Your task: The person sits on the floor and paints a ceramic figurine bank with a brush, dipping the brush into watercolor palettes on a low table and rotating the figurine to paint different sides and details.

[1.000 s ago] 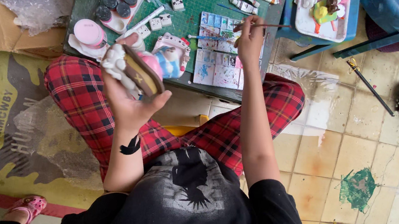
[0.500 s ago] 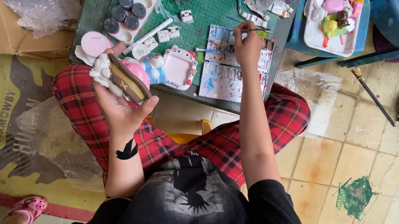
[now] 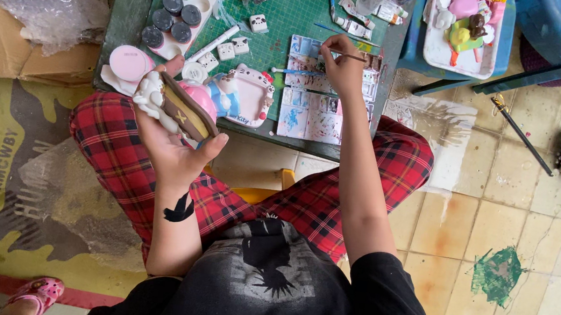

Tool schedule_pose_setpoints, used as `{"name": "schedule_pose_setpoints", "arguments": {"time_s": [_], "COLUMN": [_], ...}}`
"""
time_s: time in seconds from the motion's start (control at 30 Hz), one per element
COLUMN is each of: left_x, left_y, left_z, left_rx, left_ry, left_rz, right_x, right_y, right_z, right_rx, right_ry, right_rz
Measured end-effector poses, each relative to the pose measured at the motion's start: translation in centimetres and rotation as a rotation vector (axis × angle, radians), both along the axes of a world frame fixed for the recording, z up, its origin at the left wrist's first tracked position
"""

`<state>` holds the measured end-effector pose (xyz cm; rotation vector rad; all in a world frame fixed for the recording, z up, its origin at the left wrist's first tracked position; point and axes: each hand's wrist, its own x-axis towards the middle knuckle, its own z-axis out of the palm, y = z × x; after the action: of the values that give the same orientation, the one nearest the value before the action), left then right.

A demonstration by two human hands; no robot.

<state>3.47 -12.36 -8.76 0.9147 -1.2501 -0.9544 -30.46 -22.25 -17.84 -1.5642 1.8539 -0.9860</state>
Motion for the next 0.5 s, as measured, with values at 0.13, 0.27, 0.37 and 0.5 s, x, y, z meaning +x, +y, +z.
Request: {"name": "schedule_pose_setpoints", "arguments": {"time_s": [0.13,0.27,0.37,0.5], "left_x": [0.18,0.23,0.2,0.18], "left_y": [0.44,0.75,0.74,0.86], "left_z": [0.36,0.61,0.7,0.81], "left_rx": [-0.012,-0.01,-0.018,0.002], "left_ry": [0.007,0.022,0.011,0.033], "left_rz": [-0.006,-0.02,-0.016,-0.029], "right_x": [-0.26,-0.55,-0.57,-0.41], "right_y": [0.26,0.56,0.66,0.79], "right_z": [0.05,0.15,0.15,0.16], "right_rx": [-0.036,-0.047,-0.046,-0.012], "right_ry": [-0.075,-0.11,-0.204,-0.061], "right_rz": [0.011,0.018,-0.018,-0.019]}}
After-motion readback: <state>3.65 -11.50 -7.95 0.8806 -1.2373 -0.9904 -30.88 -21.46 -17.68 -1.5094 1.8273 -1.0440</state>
